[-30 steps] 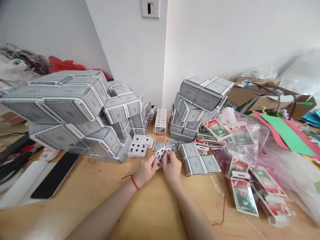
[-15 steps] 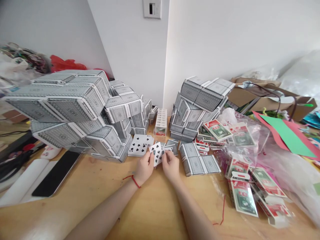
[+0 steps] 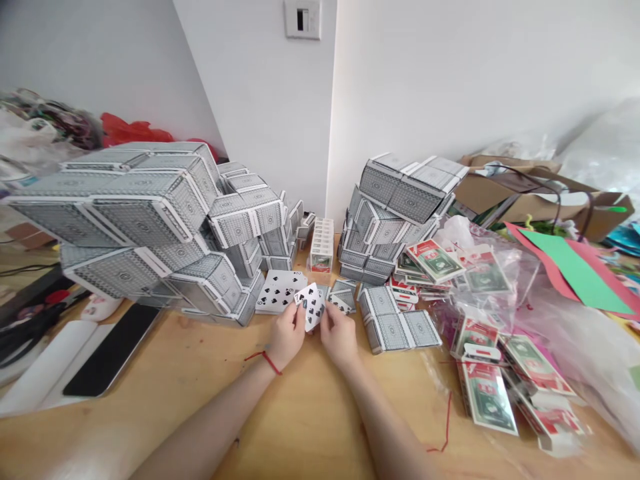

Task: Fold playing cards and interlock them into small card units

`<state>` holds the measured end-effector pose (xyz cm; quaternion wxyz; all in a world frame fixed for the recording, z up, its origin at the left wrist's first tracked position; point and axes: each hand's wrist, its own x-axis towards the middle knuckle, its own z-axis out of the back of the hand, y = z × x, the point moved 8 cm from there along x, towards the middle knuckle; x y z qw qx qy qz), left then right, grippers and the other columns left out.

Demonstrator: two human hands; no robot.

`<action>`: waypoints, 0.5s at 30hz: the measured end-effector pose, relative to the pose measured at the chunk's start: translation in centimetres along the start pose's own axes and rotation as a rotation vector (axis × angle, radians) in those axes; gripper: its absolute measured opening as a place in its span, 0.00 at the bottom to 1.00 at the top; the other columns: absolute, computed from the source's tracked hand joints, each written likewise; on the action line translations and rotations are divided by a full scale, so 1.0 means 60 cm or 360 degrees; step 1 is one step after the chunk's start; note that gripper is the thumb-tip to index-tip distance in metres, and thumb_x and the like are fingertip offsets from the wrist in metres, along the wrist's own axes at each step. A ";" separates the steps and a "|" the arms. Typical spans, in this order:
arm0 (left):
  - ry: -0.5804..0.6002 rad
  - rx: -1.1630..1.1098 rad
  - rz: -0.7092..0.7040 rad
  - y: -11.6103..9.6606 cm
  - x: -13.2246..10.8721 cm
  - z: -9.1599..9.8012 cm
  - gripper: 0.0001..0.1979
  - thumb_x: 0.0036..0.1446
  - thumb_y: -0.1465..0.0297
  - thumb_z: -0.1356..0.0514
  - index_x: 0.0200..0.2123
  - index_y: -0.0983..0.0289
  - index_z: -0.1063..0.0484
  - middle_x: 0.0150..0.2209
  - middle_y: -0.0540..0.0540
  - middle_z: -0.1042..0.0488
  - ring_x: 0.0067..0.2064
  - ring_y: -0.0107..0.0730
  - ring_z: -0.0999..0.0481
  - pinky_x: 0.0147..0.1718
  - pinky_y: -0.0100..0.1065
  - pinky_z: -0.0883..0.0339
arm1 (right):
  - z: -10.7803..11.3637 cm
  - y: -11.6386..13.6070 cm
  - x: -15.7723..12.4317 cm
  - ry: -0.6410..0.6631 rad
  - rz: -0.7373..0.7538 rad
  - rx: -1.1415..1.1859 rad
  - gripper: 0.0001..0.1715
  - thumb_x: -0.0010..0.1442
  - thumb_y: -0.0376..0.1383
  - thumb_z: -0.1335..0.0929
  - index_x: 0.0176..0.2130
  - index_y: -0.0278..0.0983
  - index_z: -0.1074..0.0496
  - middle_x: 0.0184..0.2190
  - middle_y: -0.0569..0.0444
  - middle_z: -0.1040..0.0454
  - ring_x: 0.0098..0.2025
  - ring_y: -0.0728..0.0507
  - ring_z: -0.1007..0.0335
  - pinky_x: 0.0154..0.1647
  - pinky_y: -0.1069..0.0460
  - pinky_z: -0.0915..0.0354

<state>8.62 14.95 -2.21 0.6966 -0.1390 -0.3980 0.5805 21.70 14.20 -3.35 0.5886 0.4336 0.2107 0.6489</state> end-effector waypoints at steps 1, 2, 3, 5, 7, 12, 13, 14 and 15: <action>0.0012 -0.0020 -0.0001 0.000 0.000 -0.002 0.15 0.58 0.67 0.55 0.23 0.64 0.36 0.16 0.51 0.34 0.17 0.24 0.37 0.19 0.26 0.49 | 0.001 0.002 -0.003 -0.0036 0.0023 -0.0129 0.18 0.56 0.36 0.43 0.43 0.36 0.31 0.28 0.50 0.25 0.25 0.44 0.30 0.28 0.52 0.35; 0.0019 -0.0037 0.0002 0.000 0.001 -0.003 0.15 0.58 0.67 0.55 0.23 0.64 0.36 0.16 0.51 0.34 0.17 0.24 0.38 0.19 0.26 0.49 | 0.002 0.004 -0.005 -0.0075 0.0053 -0.0255 0.19 0.56 0.36 0.43 0.44 0.35 0.31 0.28 0.49 0.25 0.24 0.44 0.30 0.27 0.52 0.36; 0.0020 -0.0052 0.0010 0.001 0.001 -0.003 0.15 0.57 0.67 0.55 0.22 0.64 0.37 0.16 0.51 0.35 0.17 0.23 0.38 0.19 0.26 0.49 | 0.002 0.006 -0.008 -0.0112 0.0086 -0.0368 0.19 0.56 0.35 0.43 0.44 0.35 0.32 0.28 0.48 0.25 0.24 0.43 0.30 0.27 0.51 0.36; 0.0016 -0.0089 0.0029 0.003 0.003 -0.003 0.15 0.57 0.67 0.55 0.23 0.64 0.37 0.16 0.51 0.35 0.18 0.23 0.38 0.19 0.26 0.49 | 0.001 0.013 -0.014 -0.0177 0.0141 -0.0508 0.20 0.56 0.35 0.43 0.46 0.33 0.33 0.27 0.45 0.25 0.25 0.43 0.30 0.27 0.50 0.36; 0.0016 -0.0136 0.0049 0.006 0.005 -0.001 0.14 0.57 0.67 0.55 0.24 0.64 0.36 0.16 0.50 0.35 0.18 0.24 0.37 0.19 0.26 0.48 | 0.003 0.016 -0.017 -0.0219 0.0147 -0.0508 0.20 0.57 0.35 0.44 0.45 0.32 0.32 0.28 0.44 0.26 0.26 0.42 0.30 0.28 0.50 0.36; 0.0058 -0.0235 0.0130 0.016 0.013 0.000 0.15 0.57 0.65 0.55 0.22 0.63 0.38 0.15 0.49 0.38 0.17 0.23 0.39 0.18 0.25 0.49 | 0.004 -0.004 -0.006 -0.0081 -0.0112 0.0078 0.18 0.57 0.41 0.42 0.37 0.34 0.30 0.24 0.50 0.27 0.24 0.45 0.33 0.26 0.53 0.37; 0.0072 -0.0258 0.0142 0.017 0.014 -0.001 0.15 0.57 0.65 0.55 0.21 0.63 0.39 0.15 0.48 0.38 0.17 0.23 0.40 0.18 0.25 0.49 | 0.004 -0.011 -0.003 -0.0075 -0.0195 0.0262 0.19 0.57 0.43 0.41 0.32 0.34 0.29 0.22 0.52 0.28 0.24 0.45 0.33 0.25 0.53 0.37; 0.0087 -0.0283 0.0149 0.018 0.015 -0.002 0.16 0.57 0.65 0.55 0.21 0.63 0.40 0.14 0.48 0.39 0.17 0.22 0.40 0.18 0.25 0.49 | 0.005 -0.019 0.000 -0.0088 -0.0277 0.0447 0.20 0.56 0.45 0.41 0.29 0.34 0.29 0.21 0.52 0.29 0.24 0.45 0.33 0.24 0.53 0.37; 0.0094 -0.0303 0.0156 0.019 0.016 -0.003 0.16 0.57 0.65 0.55 0.20 0.63 0.40 0.14 0.48 0.39 0.17 0.22 0.40 0.18 0.25 0.49 | 0.003 -0.026 0.002 -0.0084 -0.0355 0.0645 0.21 0.55 0.47 0.40 0.28 0.34 0.30 0.22 0.52 0.29 0.25 0.45 0.33 0.24 0.53 0.37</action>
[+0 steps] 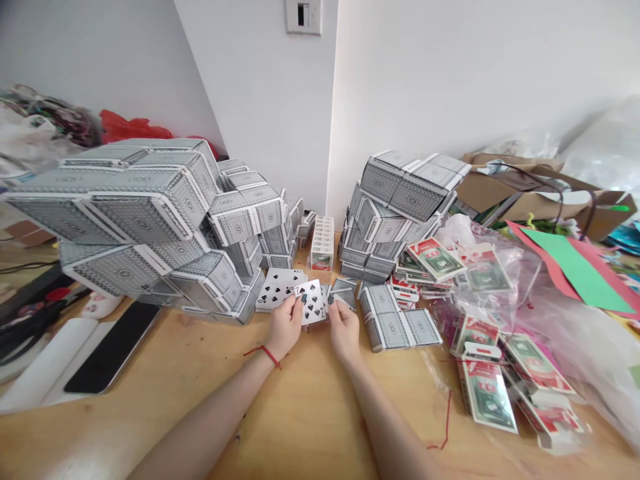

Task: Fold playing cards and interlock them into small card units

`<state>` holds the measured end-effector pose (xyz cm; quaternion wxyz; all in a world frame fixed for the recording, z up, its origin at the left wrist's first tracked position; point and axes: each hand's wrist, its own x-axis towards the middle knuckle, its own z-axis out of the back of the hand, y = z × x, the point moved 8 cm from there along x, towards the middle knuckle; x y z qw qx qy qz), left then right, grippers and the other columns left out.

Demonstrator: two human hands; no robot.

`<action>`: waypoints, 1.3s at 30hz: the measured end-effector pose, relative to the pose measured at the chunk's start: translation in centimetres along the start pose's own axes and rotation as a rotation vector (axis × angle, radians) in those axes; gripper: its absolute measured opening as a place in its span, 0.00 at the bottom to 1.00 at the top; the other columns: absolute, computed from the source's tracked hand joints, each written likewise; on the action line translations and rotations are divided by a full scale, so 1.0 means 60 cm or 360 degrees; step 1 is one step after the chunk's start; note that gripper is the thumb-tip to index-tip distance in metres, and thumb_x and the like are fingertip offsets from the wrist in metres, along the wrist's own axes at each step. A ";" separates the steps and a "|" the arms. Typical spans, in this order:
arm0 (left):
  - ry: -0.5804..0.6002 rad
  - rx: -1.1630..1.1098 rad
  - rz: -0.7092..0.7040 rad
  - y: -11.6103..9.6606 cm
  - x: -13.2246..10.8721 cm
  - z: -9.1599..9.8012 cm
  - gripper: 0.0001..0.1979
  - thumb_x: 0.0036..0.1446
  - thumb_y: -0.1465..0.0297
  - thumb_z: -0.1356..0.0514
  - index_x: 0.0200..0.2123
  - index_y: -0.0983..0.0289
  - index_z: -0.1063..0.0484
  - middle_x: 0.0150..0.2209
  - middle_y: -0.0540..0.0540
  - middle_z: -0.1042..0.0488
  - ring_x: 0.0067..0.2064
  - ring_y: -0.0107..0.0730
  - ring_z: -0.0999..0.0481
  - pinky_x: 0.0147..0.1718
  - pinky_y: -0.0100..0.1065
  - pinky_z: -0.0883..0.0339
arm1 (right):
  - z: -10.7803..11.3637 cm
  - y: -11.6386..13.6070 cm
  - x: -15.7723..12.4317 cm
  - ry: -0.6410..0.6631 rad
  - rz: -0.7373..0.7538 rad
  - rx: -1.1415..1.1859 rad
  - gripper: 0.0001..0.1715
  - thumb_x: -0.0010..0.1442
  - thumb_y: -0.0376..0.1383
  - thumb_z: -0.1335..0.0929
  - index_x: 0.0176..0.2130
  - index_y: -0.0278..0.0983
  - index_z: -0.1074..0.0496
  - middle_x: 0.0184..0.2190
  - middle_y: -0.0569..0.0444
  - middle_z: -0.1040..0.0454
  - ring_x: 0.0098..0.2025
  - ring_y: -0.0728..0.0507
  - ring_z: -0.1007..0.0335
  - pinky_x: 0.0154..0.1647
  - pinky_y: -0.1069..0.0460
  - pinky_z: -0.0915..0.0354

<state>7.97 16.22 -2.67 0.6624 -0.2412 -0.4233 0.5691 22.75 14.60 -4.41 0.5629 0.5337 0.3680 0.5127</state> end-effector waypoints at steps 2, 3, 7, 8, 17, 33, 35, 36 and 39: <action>-0.0004 -0.0030 0.0009 0.001 0.002 0.000 0.15 0.57 0.65 0.55 0.21 0.63 0.40 0.14 0.47 0.39 0.17 0.22 0.40 0.18 0.24 0.49 | -0.006 -0.011 0.004 0.0062 -0.0156 0.0368 0.19 0.53 0.47 0.38 0.28 0.34 0.30 0.25 0.51 0.28 0.26 0.44 0.32 0.24 0.52 0.36; -0.0010 -0.0042 0.0010 0.002 0.002 0.001 0.15 0.57 0.65 0.54 0.21 0.64 0.39 0.14 0.47 0.39 0.18 0.22 0.40 0.18 0.24 0.49 | -0.013 -0.014 0.004 0.0122 -0.0227 0.0534 0.18 0.52 0.46 0.37 0.30 0.34 0.29 0.27 0.51 0.27 0.27 0.44 0.32 0.25 0.52 0.36; 0.0051 -0.0101 -0.0025 -0.001 0.002 -0.001 0.14 0.57 0.66 0.54 0.22 0.64 0.38 0.14 0.47 0.38 0.18 0.22 0.39 0.18 0.24 0.48 | -0.039 -0.020 -0.001 0.0381 -0.0471 0.0998 0.15 0.48 0.42 0.32 0.35 0.35 0.29 0.31 0.49 0.26 0.30 0.44 0.31 0.27 0.50 0.36; 0.0076 -0.0111 -0.0038 -0.002 0.002 -0.002 0.14 0.57 0.66 0.54 0.23 0.64 0.37 0.14 0.47 0.38 0.18 0.22 0.38 0.18 0.24 0.48 | -0.042 -0.021 -0.003 0.0415 -0.0528 0.1067 0.15 0.46 0.41 0.30 0.35 0.35 0.28 0.31 0.49 0.26 0.30 0.44 0.31 0.28 0.50 0.36; 0.0136 -0.0147 -0.0159 -0.016 -0.005 -0.002 0.16 0.56 0.66 0.52 0.17 0.64 0.42 0.14 0.45 0.45 0.18 0.21 0.45 0.18 0.25 0.51 | -0.038 -0.039 -0.005 0.0249 -0.0686 0.1147 0.11 0.38 0.35 0.26 0.20 0.34 0.32 0.17 0.59 0.33 0.19 0.53 0.42 0.19 0.57 0.48; 0.0346 -0.1219 0.0247 -0.025 -0.007 -0.026 0.07 0.45 0.69 0.40 0.28 0.68 0.27 0.33 0.58 0.25 0.38 0.35 0.27 0.40 0.36 0.34 | -0.039 0.021 -0.010 0.0335 0.0102 0.0153 0.08 0.50 0.33 0.37 0.32 0.35 0.31 0.32 0.51 0.28 0.37 0.42 0.34 0.41 0.48 0.38; 0.0342 -0.1307 0.0315 -0.021 -0.008 -0.030 0.07 0.44 0.70 0.39 0.27 0.68 0.26 0.33 0.58 0.25 0.37 0.36 0.27 0.38 0.35 0.33 | -0.044 0.026 -0.011 0.0411 0.0140 0.0163 0.12 0.50 0.32 0.38 0.37 0.35 0.32 0.35 0.50 0.28 0.40 0.42 0.34 0.43 0.47 0.39; 0.0340 -0.1350 0.0359 -0.018 -0.008 -0.033 0.07 0.44 0.70 0.39 0.26 0.68 0.26 0.33 0.57 0.24 0.36 0.35 0.27 0.37 0.35 0.33 | -0.046 0.027 -0.011 0.0441 0.0147 0.0161 0.13 0.51 0.31 0.38 0.39 0.35 0.32 0.36 0.50 0.28 0.41 0.42 0.34 0.43 0.47 0.38; 0.0351 -0.1483 0.0540 -0.008 -0.014 -0.043 0.09 0.42 0.69 0.38 0.27 0.69 0.25 0.29 0.56 0.24 0.32 0.33 0.26 0.32 0.33 0.32 | -0.047 0.031 -0.013 0.0467 0.0175 0.0083 0.13 0.51 0.32 0.38 0.39 0.35 0.32 0.35 0.50 0.28 0.38 0.42 0.33 0.40 0.49 0.36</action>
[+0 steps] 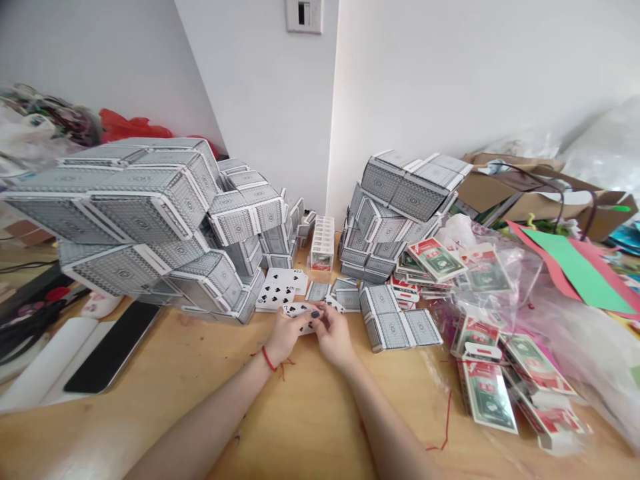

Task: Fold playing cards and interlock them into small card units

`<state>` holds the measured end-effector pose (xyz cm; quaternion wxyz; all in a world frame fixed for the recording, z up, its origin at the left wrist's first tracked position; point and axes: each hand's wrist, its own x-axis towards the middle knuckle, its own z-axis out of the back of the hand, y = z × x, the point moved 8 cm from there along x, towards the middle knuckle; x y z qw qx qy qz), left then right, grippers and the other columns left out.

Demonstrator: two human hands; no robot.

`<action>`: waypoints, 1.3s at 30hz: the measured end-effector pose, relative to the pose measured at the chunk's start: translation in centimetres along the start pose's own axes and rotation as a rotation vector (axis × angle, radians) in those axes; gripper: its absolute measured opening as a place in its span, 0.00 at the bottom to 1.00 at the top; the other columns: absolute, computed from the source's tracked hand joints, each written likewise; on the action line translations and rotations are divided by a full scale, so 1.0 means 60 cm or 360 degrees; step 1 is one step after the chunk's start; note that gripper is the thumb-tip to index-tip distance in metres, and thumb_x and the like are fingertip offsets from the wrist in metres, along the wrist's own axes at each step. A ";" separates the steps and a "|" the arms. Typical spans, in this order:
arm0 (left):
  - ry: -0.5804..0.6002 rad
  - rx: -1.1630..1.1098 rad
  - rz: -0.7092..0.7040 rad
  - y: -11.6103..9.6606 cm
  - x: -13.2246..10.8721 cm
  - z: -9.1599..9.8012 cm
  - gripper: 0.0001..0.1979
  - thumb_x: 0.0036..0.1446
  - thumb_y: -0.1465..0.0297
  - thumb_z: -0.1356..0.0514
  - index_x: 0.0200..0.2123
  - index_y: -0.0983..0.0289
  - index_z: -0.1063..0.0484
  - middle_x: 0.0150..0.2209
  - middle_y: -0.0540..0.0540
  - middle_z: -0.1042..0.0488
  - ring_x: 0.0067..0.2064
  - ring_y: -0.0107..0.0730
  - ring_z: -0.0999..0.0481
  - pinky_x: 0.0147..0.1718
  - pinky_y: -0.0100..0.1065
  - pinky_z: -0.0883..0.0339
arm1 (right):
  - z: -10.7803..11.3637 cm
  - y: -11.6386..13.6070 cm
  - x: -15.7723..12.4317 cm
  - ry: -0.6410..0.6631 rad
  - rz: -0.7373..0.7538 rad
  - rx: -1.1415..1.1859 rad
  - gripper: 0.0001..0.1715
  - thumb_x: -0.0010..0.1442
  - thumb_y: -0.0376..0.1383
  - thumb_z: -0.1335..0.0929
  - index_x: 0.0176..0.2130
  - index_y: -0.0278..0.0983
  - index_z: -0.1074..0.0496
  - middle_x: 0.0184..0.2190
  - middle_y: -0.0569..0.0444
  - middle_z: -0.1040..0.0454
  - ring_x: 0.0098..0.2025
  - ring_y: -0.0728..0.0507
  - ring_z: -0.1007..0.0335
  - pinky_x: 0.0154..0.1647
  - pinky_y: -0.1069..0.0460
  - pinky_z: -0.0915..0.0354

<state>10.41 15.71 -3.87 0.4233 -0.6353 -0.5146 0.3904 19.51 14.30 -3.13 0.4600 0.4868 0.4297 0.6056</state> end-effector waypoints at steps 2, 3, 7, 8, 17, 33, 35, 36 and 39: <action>-0.0034 -0.0104 0.0093 0.009 -0.001 0.001 0.10 0.41 0.68 0.37 0.28 0.69 0.26 0.25 0.54 0.25 0.27 0.30 0.27 0.28 0.31 0.33 | -0.001 0.003 -0.002 -0.0003 0.0005 -0.0072 0.12 0.53 0.33 0.38 0.39 0.36 0.32 0.34 0.50 0.28 0.35 0.43 0.32 0.35 0.50 0.34; -0.0046 -0.0152 0.0128 0.013 -0.001 0.002 0.11 0.40 0.68 0.37 0.28 0.69 0.26 0.23 0.54 0.25 0.24 0.28 0.28 0.25 0.30 0.33 | -0.003 0.004 -0.003 -0.0006 -0.0006 -0.0088 0.13 0.53 0.34 0.39 0.40 0.36 0.33 0.33 0.50 0.28 0.32 0.44 0.31 0.32 0.51 0.33; -0.0031 -0.0314 0.0246 0.026 0.000 0.000 0.14 0.41 0.64 0.38 0.27 0.70 0.27 0.18 0.51 0.29 0.13 0.23 0.37 0.11 0.27 0.43 | -0.012 -0.003 -0.010 0.0003 -0.0133 -0.0073 0.12 0.56 0.38 0.40 0.41 0.37 0.38 0.27 0.52 0.29 0.19 0.47 0.33 0.19 0.53 0.34; -0.0013 -0.0337 0.0279 0.029 0.001 -0.001 0.14 0.41 0.63 0.38 0.26 0.70 0.28 0.16 0.50 0.30 0.12 0.23 0.38 0.10 0.27 0.45 | -0.014 -0.004 -0.011 -0.0001 -0.0146 -0.0089 0.11 0.57 0.39 0.41 0.40 0.37 0.38 0.25 0.53 0.29 0.17 0.48 0.34 0.18 0.53 0.35; -0.0055 -0.0194 0.0299 0.027 0.006 0.006 0.15 0.42 0.61 0.39 0.21 0.70 0.32 0.15 0.51 0.32 0.14 0.23 0.36 0.12 0.25 0.44 | -0.020 -0.010 -0.015 -0.0035 -0.0187 0.0002 0.09 0.57 0.41 0.41 0.36 0.38 0.41 0.19 0.58 0.35 0.15 0.49 0.36 0.16 0.55 0.39; -0.0169 0.0779 -0.0405 -0.017 0.004 0.027 0.08 0.55 0.68 0.51 0.30 0.64 0.35 0.24 0.50 0.37 0.27 0.26 0.38 0.28 0.27 0.41 | 0.022 -0.018 -0.010 -0.0224 -0.0184 0.0078 0.15 0.54 0.43 0.37 0.23 0.37 0.39 0.18 0.58 0.36 0.22 0.48 0.40 0.25 0.54 0.42; -0.0182 0.0842 -0.0438 -0.017 0.003 0.026 0.09 0.56 0.70 0.52 0.35 0.64 0.34 0.27 0.51 0.34 0.29 0.28 0.36 0.31 0.29 0.40 | 0.027 -0.018 -0.011 -0.0294 -0.0166 0.0004 0.13 0.54 0.42 0.37 0.25 0.36 0.35 0.21 0.57 0.35 0.24 0.48 0.41 0.25 0.54 0.42; -0.0187 0.0861 -0.0452 -0.016 0.002 0.025 0.10 0.56 0.70 0.53 0.37 0.64 0.35 0.30 0.52 0.32 0.31 0.29 0.34 0.32 0.30 0.39 | 0.028 -0.019 -0.011 -0.0309 -0.0170 0.0007 0.12 0.54 0.42 0.37 0.27 0.35 0.34 0.23 0.56 0.34 0.25 0.48 0.40 0.25 0.54 0.42; -0.0204 0.0888 -0.0461 -0.014 0.000 0.022 0.13 0.56 0.72 0.54 0.45 0.63 0.38 0.39 0.56 0.30 0.39 0.32 0.32 0.38 0.32 0.39 | 0.020 -0.029 -0.010 -0.0266 -0.0238 0.0127 0.17 0.55 0.41 0.38 0.42 0.36 0.34 0.25 0.54 0.33 0.23 0.48 0.40 0.22 0.54 0.40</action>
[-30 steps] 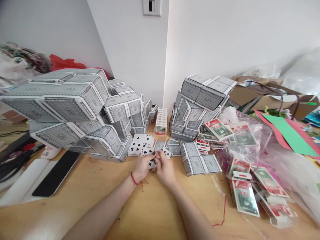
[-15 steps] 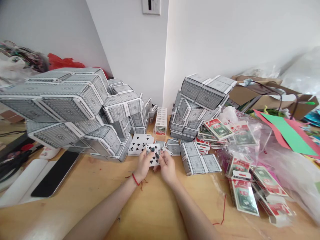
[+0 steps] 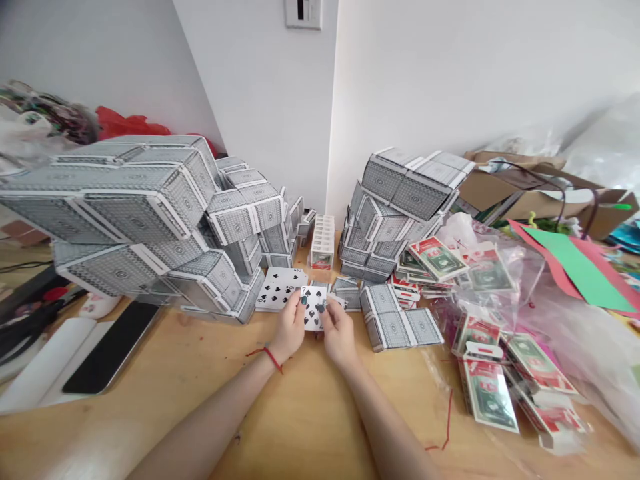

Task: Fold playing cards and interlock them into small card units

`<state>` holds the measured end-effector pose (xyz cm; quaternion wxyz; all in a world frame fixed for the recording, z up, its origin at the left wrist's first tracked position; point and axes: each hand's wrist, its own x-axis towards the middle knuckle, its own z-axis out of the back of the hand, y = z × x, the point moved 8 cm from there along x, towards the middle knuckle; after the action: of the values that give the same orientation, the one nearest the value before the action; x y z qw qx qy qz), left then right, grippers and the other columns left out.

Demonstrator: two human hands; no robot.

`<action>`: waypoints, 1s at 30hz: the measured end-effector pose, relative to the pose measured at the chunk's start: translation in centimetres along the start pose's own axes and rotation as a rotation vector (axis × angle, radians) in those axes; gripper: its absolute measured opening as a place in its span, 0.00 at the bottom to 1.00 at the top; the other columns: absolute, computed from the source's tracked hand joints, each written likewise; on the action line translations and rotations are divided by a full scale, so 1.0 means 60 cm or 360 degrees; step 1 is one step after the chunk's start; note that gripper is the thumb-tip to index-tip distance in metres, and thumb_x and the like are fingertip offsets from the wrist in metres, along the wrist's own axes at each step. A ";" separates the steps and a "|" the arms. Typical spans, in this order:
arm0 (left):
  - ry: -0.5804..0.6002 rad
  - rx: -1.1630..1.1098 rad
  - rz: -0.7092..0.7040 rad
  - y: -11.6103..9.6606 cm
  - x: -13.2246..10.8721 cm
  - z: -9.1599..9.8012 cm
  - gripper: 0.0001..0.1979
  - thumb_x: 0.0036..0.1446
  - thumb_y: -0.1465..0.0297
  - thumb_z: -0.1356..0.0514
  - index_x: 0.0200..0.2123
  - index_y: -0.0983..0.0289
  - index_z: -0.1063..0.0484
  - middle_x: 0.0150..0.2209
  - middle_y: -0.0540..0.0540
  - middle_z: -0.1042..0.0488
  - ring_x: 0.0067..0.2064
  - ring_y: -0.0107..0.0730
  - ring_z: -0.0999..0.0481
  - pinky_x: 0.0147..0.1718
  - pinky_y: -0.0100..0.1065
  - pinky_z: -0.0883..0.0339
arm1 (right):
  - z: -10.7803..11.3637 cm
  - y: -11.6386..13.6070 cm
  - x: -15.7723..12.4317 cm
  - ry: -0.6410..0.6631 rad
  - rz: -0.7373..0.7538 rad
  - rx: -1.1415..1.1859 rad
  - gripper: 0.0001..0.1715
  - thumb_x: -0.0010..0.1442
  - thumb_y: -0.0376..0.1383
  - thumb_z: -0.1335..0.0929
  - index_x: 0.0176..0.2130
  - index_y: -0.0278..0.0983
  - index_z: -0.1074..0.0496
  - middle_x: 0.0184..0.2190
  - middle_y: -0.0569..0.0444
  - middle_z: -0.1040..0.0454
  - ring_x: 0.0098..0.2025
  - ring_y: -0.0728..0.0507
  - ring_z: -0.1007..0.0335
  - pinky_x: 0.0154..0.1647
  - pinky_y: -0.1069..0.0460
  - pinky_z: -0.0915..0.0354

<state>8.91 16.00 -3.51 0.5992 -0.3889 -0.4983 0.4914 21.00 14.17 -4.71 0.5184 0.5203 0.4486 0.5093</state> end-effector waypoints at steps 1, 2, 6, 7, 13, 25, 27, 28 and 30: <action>-0.0001 0.0004 0.0012 0.001 0.000 -0.001 0.14 0.57 0.72 0.54 0.46 0.63 0.39 0.41 0.57 0.31 0.41 0.32 0.31 0.39 0.32 0.39 | -0.003 -0.003 0.000 0.0018 -0.0031 0.0040 0.20 0.55 0.41 0.38 0.47 0.36 0.36 0.25 0.54 0.34 0.22 0.48 0.40 0.20 0.54 0.40; 0.0003 0.0002 0.0024 0.001 -0.001 -0.002 0.15 0.57 0.72 0.54 0.47 0.63 0.40 0.42 0.57 0.31 0.41 0.33 0.31 0.40 0.33 0.39 | -0.004 -0.005 0.000 0.0023 -0.0051 0.0072 0.23 0.55 0.41 0.39 0.50 0.37 0.39 0.24 0.55 0.35 0.20 0.49 0.41 0.18 0.54 0.41; 0.0052 -0.0076 0.0022 0.000 0.001 -0.005 0.17 0.57 0.72 0.54 0.50 0.62 0.43 0.46 0.57 0.33 0.45 0.33 0.33 0.44 0.34 0.40 | -0.003 0.000 0.000 0.0010 -0.0034 0.0123 0.30 0.55 0.40 0.38 0.56 0.38 0.46 0.20 0.59 0.42 0.18 0.50 0.44 0.17 0.55 0.41; 0.0062 -0.0092 0.0022 0.000 0.002 -0.005 0.17 0.57 0.72 0.54 0.51 0.61 0.43 0.47 0.57 0.33 0.46 0.32 0.33 0.45 0.35 0.40 | -0.003 0.002 0.000 0.0019 -0.0027 0.0136 0.30 0.55 0.40 0.38 0.56 0.39 0.46 0.20 0.60 0.43 0.18 0.51 0.45 0.16 0.56 0.41; 0.0044 -0.0138 0.0094 0.015 0.003 -0.004 0.15 0.57 0.71 0.53 0.48 0.61 0.40 0.43 0.56 0.31 0.44 0.33 0.32 0.43 0.34 0.39 | -0.004 -0.003 0.001 0.0028 -0.0070 0.0235 0.32 0.54 0.41 0.37 0.56 0.39 0.47 0.19 0.61 0.42 0.17 0.52 0.45 0.16 0.56 0.41; 0.0129 -0.0297 0.0155 0.010 0.003 -0.006 0.18 0.56 0.69 0.52 0.51 0.62 0.42 0.35 0.54 0.30 0.31 0.28 0.32 0.30 0.29 0.37 | -0.008 -0.009 0.004 0.0076 -0.0120 0.0385 0.31 0.52 0.41 0.36 0.54 0.38 0.46 0.19 0.61 0.39 0.17 0.51 0.44 0.18 0.56 0.42; 0.0171 -0.0328 0.0170 0.007 0.004 -0.007 0.19 0.56 0.69 0.52 0.52 0.61 0.42 0.34 0.54 0.30 0.29 0.27 0.33 0.28 0.28 0.38 | -0.006 -0.009 0.005 0.0068 -0.0110 0.0370 0.31 0.52 0.41 0.36 0.54 0.37 0.45 0.18 0.61 0.38 0.18 0.51 0.44 0.18 0.56 0.43; 0.0177 -0.0325 0.0168 0.007 0.005 -0.007 0.18 0.56 0.69 0.52 0.51 0.61 0.41 0.35 0.54 0.30 0.30 0.27 0.33 0.28 0.28 0.37 | -0.004 -0.009 0.005 0.0062 -0.0105 0.0362 0.31 0.52 0.41 0.36 0.53 0.37 0.44 0.19 0.60 0.38 0.18 0.51 0.44 0.18 0.56 0.43; 0.0160 -0.0291 0.0147 0.007 0.006 -0.006 0.16 0.55 0.70 0.51 0.48 0.62 0.39 0.38 0.55 0.31 0.34 0.29 0.31 0.33 0.30 0.37 | -0.003 -0.010 0.005 0.0055 -0.0094 0.0348 0.30 0.52 0.41 0.36 0.53 0.36 0.43 0.20 0.59 0.37 0.18 0.52 0.44 0.18 0.57 0.44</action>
<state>9.18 16.44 -3.91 0.5621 -0.4886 -0.4919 0.4508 20.87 14.52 -5.28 0.4654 0.5515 0.5254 0.4507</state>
